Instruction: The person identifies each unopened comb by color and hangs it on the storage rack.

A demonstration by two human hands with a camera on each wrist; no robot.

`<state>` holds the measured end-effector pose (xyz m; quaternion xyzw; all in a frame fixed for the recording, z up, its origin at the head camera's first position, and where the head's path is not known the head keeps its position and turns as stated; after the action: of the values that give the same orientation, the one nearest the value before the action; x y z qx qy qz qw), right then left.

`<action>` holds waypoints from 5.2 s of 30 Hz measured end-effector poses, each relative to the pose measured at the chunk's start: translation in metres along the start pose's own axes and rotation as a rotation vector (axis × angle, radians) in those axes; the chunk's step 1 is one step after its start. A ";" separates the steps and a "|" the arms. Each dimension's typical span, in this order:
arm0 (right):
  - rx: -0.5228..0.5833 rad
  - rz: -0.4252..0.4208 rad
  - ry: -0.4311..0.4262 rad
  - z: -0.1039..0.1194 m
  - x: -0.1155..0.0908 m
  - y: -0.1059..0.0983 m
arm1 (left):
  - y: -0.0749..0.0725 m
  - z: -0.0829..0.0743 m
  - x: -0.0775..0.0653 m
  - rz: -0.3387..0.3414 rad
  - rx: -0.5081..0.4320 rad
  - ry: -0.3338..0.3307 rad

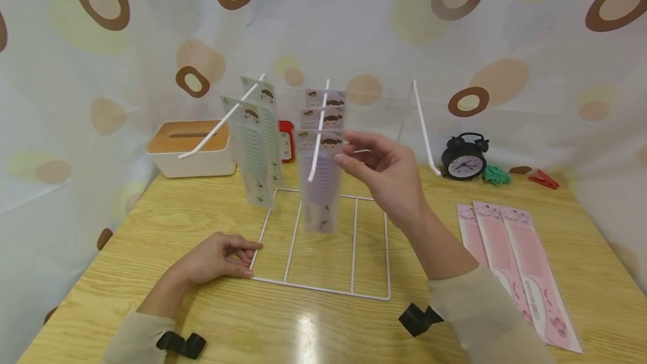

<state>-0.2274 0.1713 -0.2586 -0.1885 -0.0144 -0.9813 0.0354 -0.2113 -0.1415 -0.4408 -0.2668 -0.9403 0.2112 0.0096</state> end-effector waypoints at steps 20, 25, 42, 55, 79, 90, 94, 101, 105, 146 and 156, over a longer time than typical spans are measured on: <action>-0.209 0.211 0.099 -0.066 -0.021 -0.087 | 0.001 0.001 0.000 0.003 0.002 -0.006; -0.290 0.183 0.154 -0.082 -0.025 -0.114 | 0.001 0.002 0.000 0.003 0.000 -0.015; -0.534 0.206 0.296 -0.136 -0.032 -0.216 | 0.001 0.002 0.000 -0.003 -0.013 -0.021; -0.826 0.247 0.329 -0.144 -0.036 -0.262 | 0.001 0.003 0.001 -0.010 0.008 -0.031; -1.044 0.378 0.313 -0.156 -0.026 -0.262 | 0.001 -0.001 0.000 -0.004 -0.008 -0.013; -0.911 0.273 0.195 -0.141 -0.021 -0.256 | 0.001 0.001 0.000 -0.009 -0.012 -0.031; -0.918 0.246 0.152 -0.126 -0.018 -0.251 | 0.000 0.001 0.000 -0.015 -0.006 -0.030; -0.747 0.214 0.185 -0.091 -0.023 -0.228 | 0.000 0.001 0.000 -0.008 0.007 -0.014; -0.719 0.180 0.124 -0.067 -0.028 -0.214 | 0.000 0.002 0.000 -0.014 0.010 -0.014; 0.193 0.160 -0.377 0.079 -0.040 -0.093 | 0.000 0.002 -0.001 -0.013 0.007 -0.018; -0.198 0.018 -0.148 0.070 -0.024 -0.096 | -0.001 -0.001 -0.002 -0.018 0.013 -0.004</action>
<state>-0.1860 0.2713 -0.2042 -0.2632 0.0816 -0.9610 0.0244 -0.2095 -0.1428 -0.4397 -0.2578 -0.9412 0.2180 0.0113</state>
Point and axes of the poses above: each hand's wrist, its own x-axis towards the middle knuckle, its own y-axis out of the palm, z = x × y, the point moved 5 cm from there along x, towards the middle knuckle, and after that the axes turned 3 degrees about -z, right-handed, at the moved point
